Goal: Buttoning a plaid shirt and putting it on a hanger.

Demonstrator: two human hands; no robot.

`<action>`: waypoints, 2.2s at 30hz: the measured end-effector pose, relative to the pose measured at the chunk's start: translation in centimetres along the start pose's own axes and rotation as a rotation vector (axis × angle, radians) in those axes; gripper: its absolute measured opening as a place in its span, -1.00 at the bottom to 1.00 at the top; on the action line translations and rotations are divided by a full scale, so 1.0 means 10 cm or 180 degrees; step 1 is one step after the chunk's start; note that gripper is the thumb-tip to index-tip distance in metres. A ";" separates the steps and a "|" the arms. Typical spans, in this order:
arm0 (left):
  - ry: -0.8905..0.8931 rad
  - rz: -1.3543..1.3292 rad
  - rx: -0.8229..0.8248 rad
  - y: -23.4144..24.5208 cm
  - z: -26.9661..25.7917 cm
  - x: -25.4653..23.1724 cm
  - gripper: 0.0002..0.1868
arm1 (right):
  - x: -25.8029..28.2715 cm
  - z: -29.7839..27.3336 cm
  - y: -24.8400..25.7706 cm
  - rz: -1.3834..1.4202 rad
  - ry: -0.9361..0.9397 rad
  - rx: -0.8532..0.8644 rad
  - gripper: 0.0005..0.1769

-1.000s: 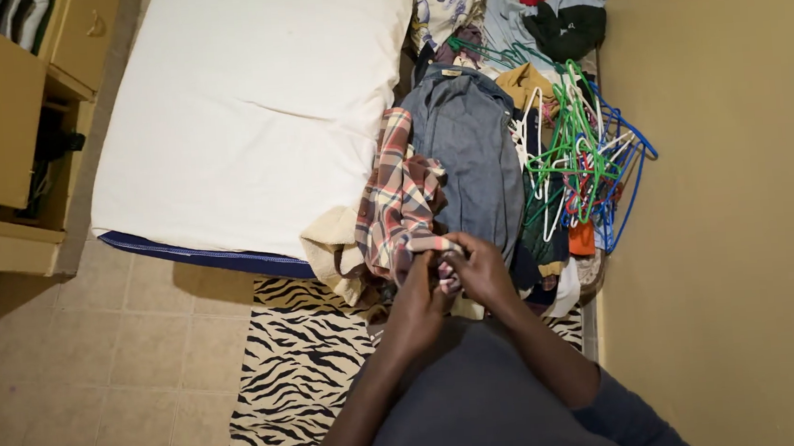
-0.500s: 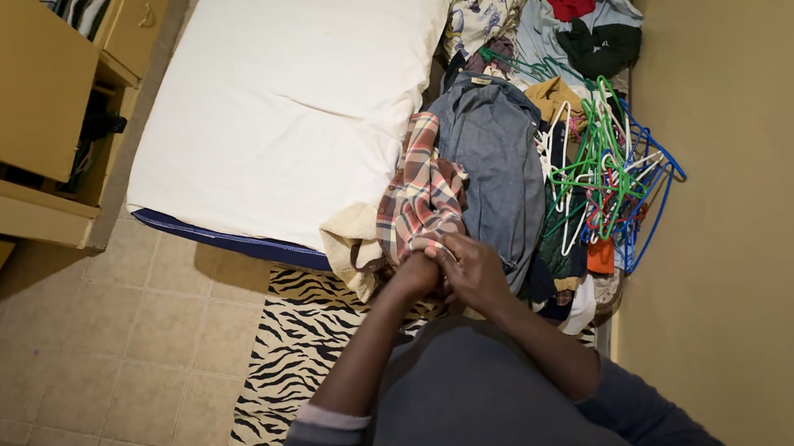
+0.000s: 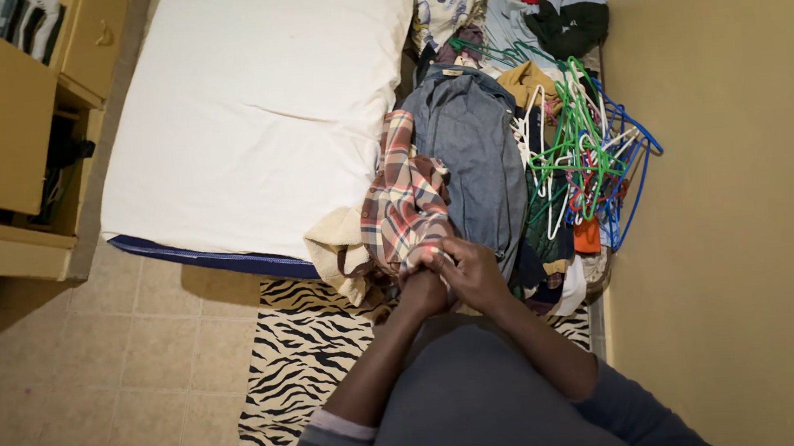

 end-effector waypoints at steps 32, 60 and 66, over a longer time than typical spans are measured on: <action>0.0749 -0.2830 0.0005 1.09 -0.70 -0.21 -0.69 | -0.26 -0.07 -0.54 -0.0327 -0.0659 0.1383 -0.13; -0.1424 -0.0587 -0.1817 2.19 -1.55 -1.06 -0.56 | -0.72 0.18 -0.37 -0.0622 0.0401 0.0942 -0.16; 0.0084 -0.2008 -0.2104 3.15 -2.19 -0.92 -0.78 | -1.00 0.39 -0.14 -0.0754 -0.0113 -0.0204 -0.69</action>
Point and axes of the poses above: each hand's wrist, its own z-axis towards the middle knuckle, its own y-axis out of the back of the hand, x = y × z, the point moved 9 cm from there along z, towards the middle knuckle, and after that the axes turned 3 degrees about -y, right-handed, at the moved point
